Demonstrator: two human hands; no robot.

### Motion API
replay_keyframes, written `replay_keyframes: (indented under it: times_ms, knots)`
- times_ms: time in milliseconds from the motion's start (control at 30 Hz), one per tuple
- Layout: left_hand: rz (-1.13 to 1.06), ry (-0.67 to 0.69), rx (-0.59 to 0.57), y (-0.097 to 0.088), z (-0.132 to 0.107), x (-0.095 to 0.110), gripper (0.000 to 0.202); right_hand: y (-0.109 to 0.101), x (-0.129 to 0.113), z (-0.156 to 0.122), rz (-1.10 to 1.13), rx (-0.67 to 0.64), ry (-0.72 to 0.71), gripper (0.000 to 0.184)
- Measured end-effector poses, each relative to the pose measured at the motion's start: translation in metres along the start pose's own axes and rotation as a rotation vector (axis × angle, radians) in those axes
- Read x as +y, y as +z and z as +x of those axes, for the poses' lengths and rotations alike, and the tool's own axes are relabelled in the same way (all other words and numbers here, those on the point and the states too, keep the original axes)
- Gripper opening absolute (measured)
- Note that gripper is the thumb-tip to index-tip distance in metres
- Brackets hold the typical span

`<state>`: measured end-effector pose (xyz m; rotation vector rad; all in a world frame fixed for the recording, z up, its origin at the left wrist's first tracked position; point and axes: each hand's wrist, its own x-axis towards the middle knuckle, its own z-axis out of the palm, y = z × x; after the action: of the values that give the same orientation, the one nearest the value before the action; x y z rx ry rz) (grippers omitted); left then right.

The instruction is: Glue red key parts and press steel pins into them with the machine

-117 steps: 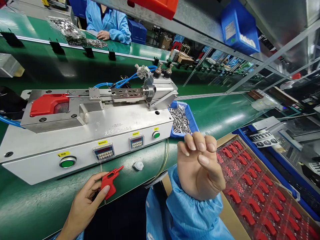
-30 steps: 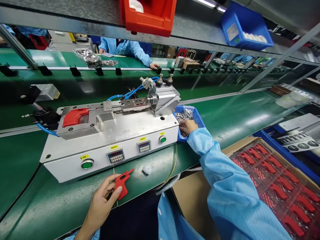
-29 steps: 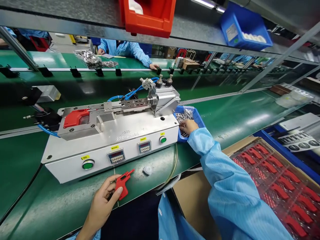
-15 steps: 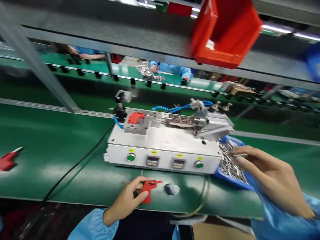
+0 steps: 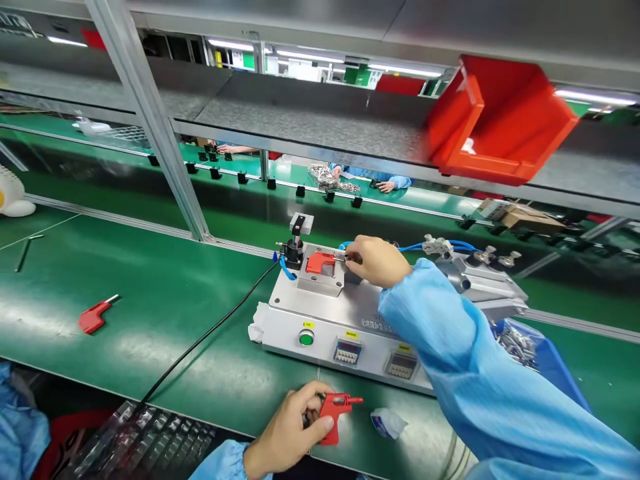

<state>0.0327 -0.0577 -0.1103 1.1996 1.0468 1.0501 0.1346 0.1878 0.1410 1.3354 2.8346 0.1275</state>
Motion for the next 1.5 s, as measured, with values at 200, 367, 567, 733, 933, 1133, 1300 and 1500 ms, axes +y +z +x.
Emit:
replay_keyframes:
  times_ms: [200, 367, 567, 733, 933, 1133, 1300, 1500]
  knots:
    - [0.072, -0.006, -0.071, -0.006, -0.001, 0.004, 0.032, -0.004, -0.006, -0.001, -0.082, -0.075, 0.048, 0.015]
    - [0.046, -0.006, -0.075, -0.006, -0.001, 0.012, 0.032, 0.003, 0.000, 0.001, 0.039, 0.001, -0.024, 0.024]
    - [0.025, 0.005, -0.066, -0.007, -0.002, 0.016, 0.032, 0.012, 0.008, -0.001, 0.007, 0.062, -0.129, 0.023]
    - [0.021, 0.013, -0.082, -0.007, -0.002, 0.018, 0.031, 0.016, 0.011, -0.007, -0.043, 0.103, -0.057, 0.022]
    - [-0.006, 0.014, -0.096, -0.008, -0.001, 0.018, 0.031, 0.019, 0.006, -0.013, -0.114, 0.135, -0.085, 0.025]
    - [-0.056, 0.016, -0.093, -0.007, 0.000, 0.013, 0.031, 0.022, -0.005, -0.011, -0.060, 0.219, -0.165, 0.024]
    - [-0.095, 0.039, -0.049, -0.007, 0.007, 0.015, 0.036, 0.025, -0.011, 0.016, 0.035, 0.174, -0.275, 0.020]
    - [-0.076, 0.047, -0.022, -0.023, 0.023, 0.012, 0.054, 0.026, 0.001, 0.061, -0.026, 0.165, -0.415, 0.017]
